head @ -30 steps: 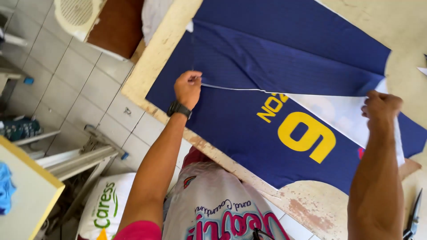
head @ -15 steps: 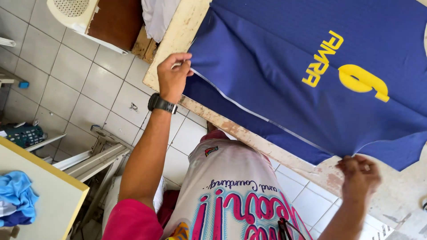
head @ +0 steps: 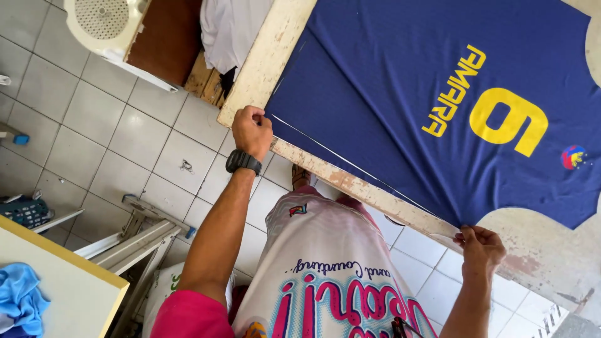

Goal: Trimming the edges of jersey fabric pieces with scissors and aligning them on a workbench for garment production.

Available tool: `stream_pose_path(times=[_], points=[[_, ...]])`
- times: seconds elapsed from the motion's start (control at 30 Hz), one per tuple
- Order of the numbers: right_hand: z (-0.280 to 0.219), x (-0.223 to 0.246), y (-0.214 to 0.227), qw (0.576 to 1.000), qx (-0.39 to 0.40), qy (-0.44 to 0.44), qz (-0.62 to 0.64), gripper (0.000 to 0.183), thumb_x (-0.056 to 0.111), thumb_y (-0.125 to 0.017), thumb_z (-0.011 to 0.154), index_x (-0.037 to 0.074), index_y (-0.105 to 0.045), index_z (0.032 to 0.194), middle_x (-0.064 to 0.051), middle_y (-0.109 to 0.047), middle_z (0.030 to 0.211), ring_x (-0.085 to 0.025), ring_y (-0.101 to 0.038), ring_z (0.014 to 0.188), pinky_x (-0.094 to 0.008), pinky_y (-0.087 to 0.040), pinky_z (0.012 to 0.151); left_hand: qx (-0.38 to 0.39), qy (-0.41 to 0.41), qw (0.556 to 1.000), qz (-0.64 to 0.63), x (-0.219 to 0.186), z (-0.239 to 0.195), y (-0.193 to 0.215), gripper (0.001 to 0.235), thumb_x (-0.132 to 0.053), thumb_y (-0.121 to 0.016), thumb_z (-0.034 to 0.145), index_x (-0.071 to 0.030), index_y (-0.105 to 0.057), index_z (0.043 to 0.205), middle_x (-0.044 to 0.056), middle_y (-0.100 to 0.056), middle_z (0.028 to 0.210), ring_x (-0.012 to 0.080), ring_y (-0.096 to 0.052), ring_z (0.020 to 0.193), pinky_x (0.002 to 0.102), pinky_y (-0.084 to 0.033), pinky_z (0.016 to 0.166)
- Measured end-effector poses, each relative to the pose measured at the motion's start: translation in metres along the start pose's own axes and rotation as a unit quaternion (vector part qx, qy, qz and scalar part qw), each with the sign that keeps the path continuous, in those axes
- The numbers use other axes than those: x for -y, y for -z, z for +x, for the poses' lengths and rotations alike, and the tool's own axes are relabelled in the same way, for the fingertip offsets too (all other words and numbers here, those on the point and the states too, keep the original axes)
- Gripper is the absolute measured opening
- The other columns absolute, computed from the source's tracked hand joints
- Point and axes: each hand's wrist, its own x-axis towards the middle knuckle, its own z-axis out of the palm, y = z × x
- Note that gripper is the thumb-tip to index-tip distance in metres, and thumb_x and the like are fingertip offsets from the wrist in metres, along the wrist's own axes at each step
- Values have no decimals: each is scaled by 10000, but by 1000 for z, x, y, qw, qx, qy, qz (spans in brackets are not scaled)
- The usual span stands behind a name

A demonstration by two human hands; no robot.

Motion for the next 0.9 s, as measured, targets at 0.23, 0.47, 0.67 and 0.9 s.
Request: stream_pose_path(times=[0.23, 0.47, 0.67, 0.9], points=[[-6, 9, -2, 1000, 21, 8, -15, 172, -18, -797, 1035, 40, -661, 1123, -165, -747, 936, -218, -752, 777, -304, -677, 731, 30, -13, 998, 52, -4, 1, -15, 209, -294, -831, 1012, -100, -794, 1079, 135, -653, 1122, 334, -702, 982, 486, -629, 753], [-6, 17, -4, 1000, 15, -2, -25, 177, 9, -828, 1022, 10, -684, 1124, -173, -745, 909, -224, -741, 729, -311, -684, 695, 1, 2, 999, 42, 8, 4, -30, 90, -150, -876, 963, -122, -803, 1009, 126, -677, 1051, 330, -695, 946, 495, -620, 703], [-15, 30, -1, 999, 23, 2, -37, 157, 50, -837, 1020, 33, -706, 1106, -149, -756, 892, -224, -757, 760, -319, -696, 754, 33, 41, 998, 42, 1, -2, -14, 114, -146, -779, 1025, -70, -697, 1051, 121, -624, 1170, 253, -681, 964, 407, -676, 788], [-9, 21, -2, 999, 27, 11, -35, 151, 48, -844, 1029, 25, -717, 1108, -139, -756, 913, -213, -756, 786, -339, -712, 777, -20, -9, 1000, 16, 26, -11, -1, 84, -66, -840, 909, -81, -758, 925, 126, -623, 1085, 281, -686, 879, 437, -645, 688]])
